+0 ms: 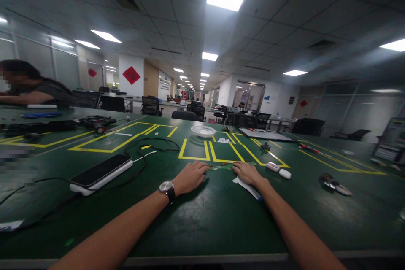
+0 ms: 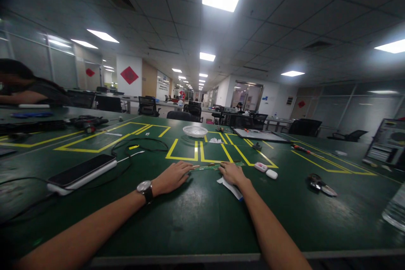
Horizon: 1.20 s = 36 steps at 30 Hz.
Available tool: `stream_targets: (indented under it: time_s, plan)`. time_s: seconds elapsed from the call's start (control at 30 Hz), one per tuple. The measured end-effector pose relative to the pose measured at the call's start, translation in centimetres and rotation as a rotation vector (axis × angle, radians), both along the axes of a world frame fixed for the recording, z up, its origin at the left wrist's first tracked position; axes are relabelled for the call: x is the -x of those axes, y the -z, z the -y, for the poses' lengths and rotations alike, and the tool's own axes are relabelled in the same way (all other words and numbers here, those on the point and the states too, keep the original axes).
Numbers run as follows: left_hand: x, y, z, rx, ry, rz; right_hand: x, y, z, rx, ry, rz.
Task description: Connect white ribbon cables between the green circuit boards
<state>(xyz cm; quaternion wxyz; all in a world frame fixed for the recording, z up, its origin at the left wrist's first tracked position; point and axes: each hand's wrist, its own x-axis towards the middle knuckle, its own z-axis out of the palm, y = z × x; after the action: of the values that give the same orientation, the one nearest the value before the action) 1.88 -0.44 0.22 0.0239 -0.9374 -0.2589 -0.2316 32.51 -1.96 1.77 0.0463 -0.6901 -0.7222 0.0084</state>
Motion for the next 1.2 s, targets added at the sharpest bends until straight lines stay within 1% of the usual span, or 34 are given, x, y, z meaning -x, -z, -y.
stream_targets:
  time_s: [0.13,0.23,0.4,0.5,0.6,0.67,0.8,0.87,1.0,1.1,1.2]
  plan:
    - [0.0,0.1,0.0,-0.005,-0.009,-0.005,-0.3,0.5,-0.2,0.002,0.055,0.016]
    - [0.0,0.1,0.0,-0.007,-0.016,-0.006,-0.5,0.7,-0.3,0.001,0.069,0.020]
    - [0.1,-0.4,0.0,-0.015,-0.024,0.017,-0.2,0.8,-0.4,-0.006,0.012,-0.003]
    - [0.5,-0.9,-0.4,-0.033,-0.027,0.045,0.9,0.7,-0.3,-0.005,-0.076,-0.030]
    - [1.1,-1.3,-1.0,-0.052,-0.067,0.075,2.9,0.5,0.1,-0.001,-0.180,-0.049]
    - [1.4,-1.3,-1.4,-0.060,-0.085,0.084,4.5,0.3,0.6,-0.002,-0.295,-0.073]
    - [1.3,-1.1,-1.4,-0.039,-0.089,0.060,7.4,-0.6,2.0,0.005,-0.581,-0.189]
    - [1.1,-1.0,-1.2,-0.023,-0.072,0.036,8.2,-1.1,2.7,0.032,-0.661,-0.257]
    - [0.8,-0.7,-0.9,0.000,-0.023,0.024,9.0,-1.8,3.7,0.065,-0.729,-0.390]
    - [0.8,-0.4,-0.9,0.016,-0.013,0.017,9.5,-1.7,4.1,0.069,-0.754,-0.468]
    - [0.7,-0.1,-0.9,0.036,-0.023,0.000,9.9,-1.4,3.8,0.025,-0.761,-0.470]
